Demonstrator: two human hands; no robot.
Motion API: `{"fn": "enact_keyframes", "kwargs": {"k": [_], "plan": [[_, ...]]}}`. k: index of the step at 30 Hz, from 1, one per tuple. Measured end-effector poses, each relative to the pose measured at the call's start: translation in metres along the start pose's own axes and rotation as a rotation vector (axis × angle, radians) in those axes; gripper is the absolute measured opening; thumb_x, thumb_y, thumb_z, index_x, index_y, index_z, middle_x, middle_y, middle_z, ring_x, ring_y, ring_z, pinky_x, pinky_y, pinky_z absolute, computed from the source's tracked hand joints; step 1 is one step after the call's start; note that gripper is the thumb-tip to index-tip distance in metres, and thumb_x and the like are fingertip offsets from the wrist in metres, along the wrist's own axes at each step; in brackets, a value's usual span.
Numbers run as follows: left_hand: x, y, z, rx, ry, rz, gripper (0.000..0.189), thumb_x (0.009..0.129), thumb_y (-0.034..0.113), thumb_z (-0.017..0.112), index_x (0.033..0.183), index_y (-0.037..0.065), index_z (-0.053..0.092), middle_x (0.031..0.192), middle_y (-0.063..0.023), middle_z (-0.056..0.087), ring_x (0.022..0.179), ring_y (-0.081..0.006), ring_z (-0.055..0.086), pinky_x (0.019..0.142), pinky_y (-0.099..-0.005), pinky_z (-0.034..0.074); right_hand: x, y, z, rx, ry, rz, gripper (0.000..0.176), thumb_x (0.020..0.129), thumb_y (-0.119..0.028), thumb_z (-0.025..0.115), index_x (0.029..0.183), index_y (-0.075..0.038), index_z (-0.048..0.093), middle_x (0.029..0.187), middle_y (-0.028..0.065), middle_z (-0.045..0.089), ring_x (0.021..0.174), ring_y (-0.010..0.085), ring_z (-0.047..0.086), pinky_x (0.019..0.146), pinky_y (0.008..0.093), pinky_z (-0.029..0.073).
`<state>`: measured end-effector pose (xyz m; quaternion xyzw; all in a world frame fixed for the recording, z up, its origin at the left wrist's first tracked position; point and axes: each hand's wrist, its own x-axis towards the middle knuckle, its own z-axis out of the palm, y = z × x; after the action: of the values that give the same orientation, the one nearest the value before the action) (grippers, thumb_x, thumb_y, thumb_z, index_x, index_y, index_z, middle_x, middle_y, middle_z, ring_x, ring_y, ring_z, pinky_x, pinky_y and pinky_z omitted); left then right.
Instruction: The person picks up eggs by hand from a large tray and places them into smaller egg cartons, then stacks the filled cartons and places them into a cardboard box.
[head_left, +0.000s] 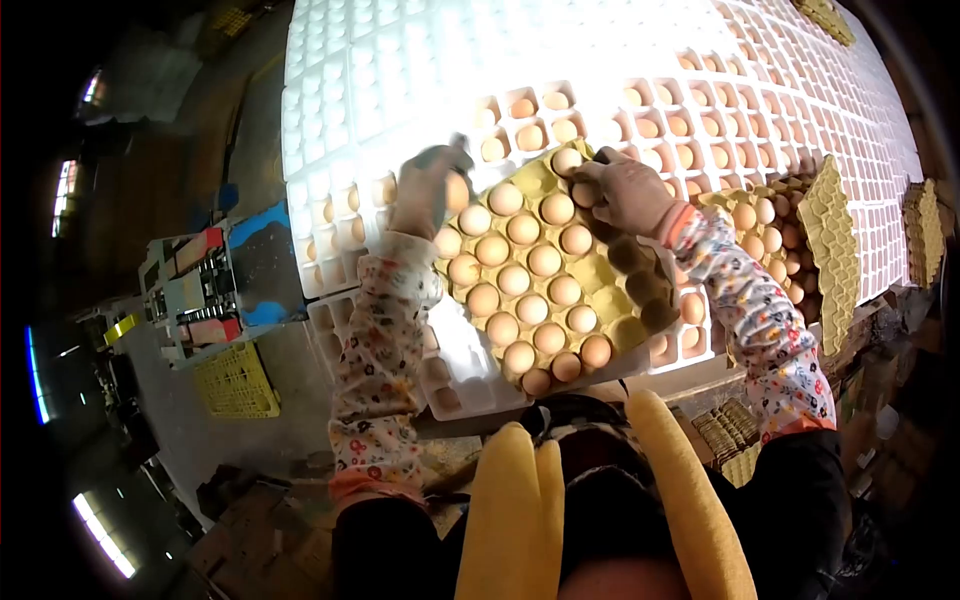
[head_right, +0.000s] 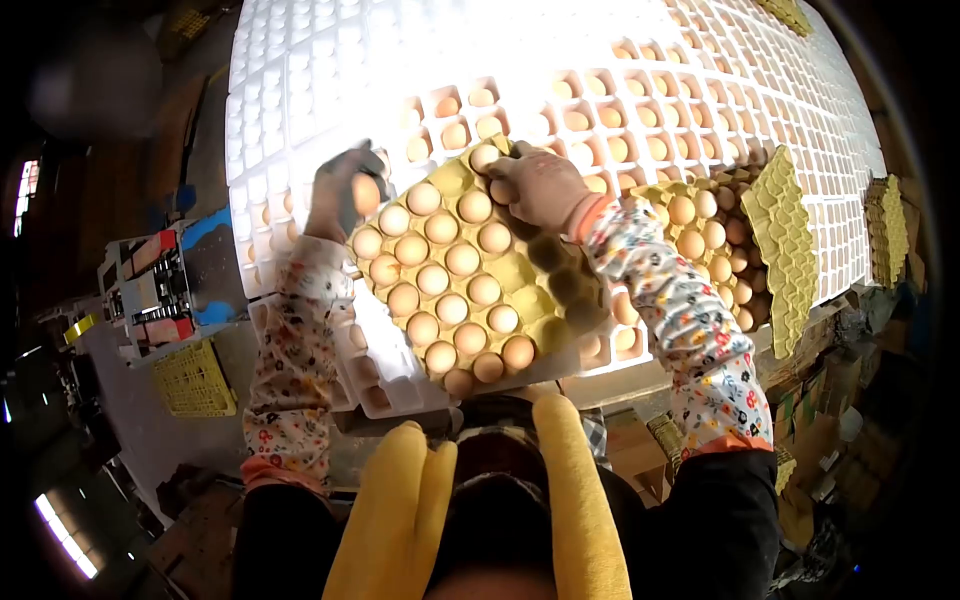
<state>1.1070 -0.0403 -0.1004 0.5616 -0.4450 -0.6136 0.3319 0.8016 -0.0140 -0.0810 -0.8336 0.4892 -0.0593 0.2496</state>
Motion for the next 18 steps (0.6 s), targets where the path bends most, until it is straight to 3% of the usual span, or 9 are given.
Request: {"fn": "enact_keyframes", "kwargs": {"k": [2,3,5,8,9,10,12,17,18], "plan": [[-0.035,0.059,0.043,0.959,-0.151,-0.024,0.04,0.084,0.039,0.065,0.102,0.003,0.062,0.101,-0.0131,0.063,0.084,-0.024,0.065,0.079,-0.035,0.052,-0.002,0.011,-0.018,0.806,-0.146,0.216,0.042,0.081,-0.016,0.068,0.12,-0.003,0.057,0.104,0.0125,0.065,0.084,0.0195,0.064,0.075,0.0307,0.052],[-0.031,0.027,0.047,1.484,-0.147,0.243,0.05,0.082,0.048,0.065,0.105,0.004,0.062,0.098,-0.0165,0.062,0.092,-0.0289,0.063,0.08,-0.0407,0.051,-0.012,0.015,-0.015,1.16,-0.039,0.2,0.041,0.082,-0.016,0.067,0.119,0.0,0.057,0.103,0.011,0.065,0.085,0.0169,0.064,0.074,0.0287,0.053],[-0.026,0.017,0.047,1.483,-0.175,0.314,0.05,0.082,0.046,0.065,0.106,0.003,0.062,0.101,-0.0155,0.062,0.094,-0.0284,0.063,0.08,-0.0401,0.051,-0.011,0.015,-0.025,1.627,-0.043,0.243,0.043,0.082,-0.015,0.067,0.121,-0.001,0.056,0.104,0.0105,0.065,0.087,0.0145,0.063,0.074,0.0274,0.053],[-0.026,0.02,0.028,0.931,-0.211,0.188,0.045,0.086,0.041,0.063,0.109,0.002,0.062,0.093,-0.0147,0.065,0.08,-0.026,0.064,0.072,-0.0366,0.052,0.013,0.007,-0.041,0.903,-0.148,0.292,0.047,0.079,-0.015,0.07,0.123,-0.005,0.056,0.106,0.0121,0.064,0.087,0.0192,0.063,0.077,0.0298,0.052],[-0.028,0.025,0.019,0.652,-0.217,0.076,0.044,0.087,0.039,0.063,0.11,0.002,0.063,0.09,-0.015,0.066,0.075,-0.0262,0.063,0.07,-0.0356,0.052,0.028,0.001,-0.033,0.415,0.069,-0.096,0.048,0.074,-0.015,0.072,0.12,-0.007,0.058,0.105,0.0133,0.064,0.091,0.0269,0.063,0.082,0.0371,0.051],[-0.029,0.015,0.013,-0.004,-0.118,-0.057,0.042,0.089,0.032,0.062,0.119,0.003,0.06,0.084,-0.0115,0.068,0.066,-0.0211,0.06,0.064,-0.03,0.05,0.032,-0.01,-0.03,0.069,0.107,-0.024,0.043,0.072,-0.013,0.069,0.114,-0.008,0.062,0.113,0.014,0.06,0.099,0.0327,0.061,0.087,0.0418,0.049],[-0.048,0.022,0.005,0.111,-0.108,0.081,0.024,0.093,0.016,0.056,0.112,0.001,0.058,0.089,-0.0041,0.062,0.073,-0.0124,0.061,0.061,-0.0262,0.053,0.052,-0.015,-0.017,-0.329,-0.108,0.014,0.057,0.067,-0.015,0.072,0.122,-0.009,0.059,0.133,0.0167,0.047,0.103,0.0372,0.056,0.09,0.0432,0.047],[-0.054,-0.049,-0.068,0.687,0.221,0.485,0.024,0.093,0.019,0.059,0.113,0.008,0.066,0.095,-0.0124,0.069,0.081,-0.0227,0.066,0.071,-0.0327,0.051,0.064,-0.005,-0.023,-0.017,-0.01,-0.04,0.039,0.071,-0.019,0.073,0.108,-0.01,0.066,0.108,0.0139,0.06,0.098,0.0297,0.059,0.088,0.0387,0.049],[-0.054,-0.029,-0.07,-0.178,0.242,0.058,0.024,0.092,0.021,0.061,0.111,0.007,0.066,0.086,-0.0137,0.068,0.071,-0.0206,0.064,0.061,-0.0304,0.049,0.07,0.002,-0.021,0.117,0.024,-0.055,0.041,0.071,-0.02,0.076,0.109,-0.008,0.066,0.104,0.0123,0.063,0.095,0.0257,0.062,0.084,0.0355,0.051]]}}
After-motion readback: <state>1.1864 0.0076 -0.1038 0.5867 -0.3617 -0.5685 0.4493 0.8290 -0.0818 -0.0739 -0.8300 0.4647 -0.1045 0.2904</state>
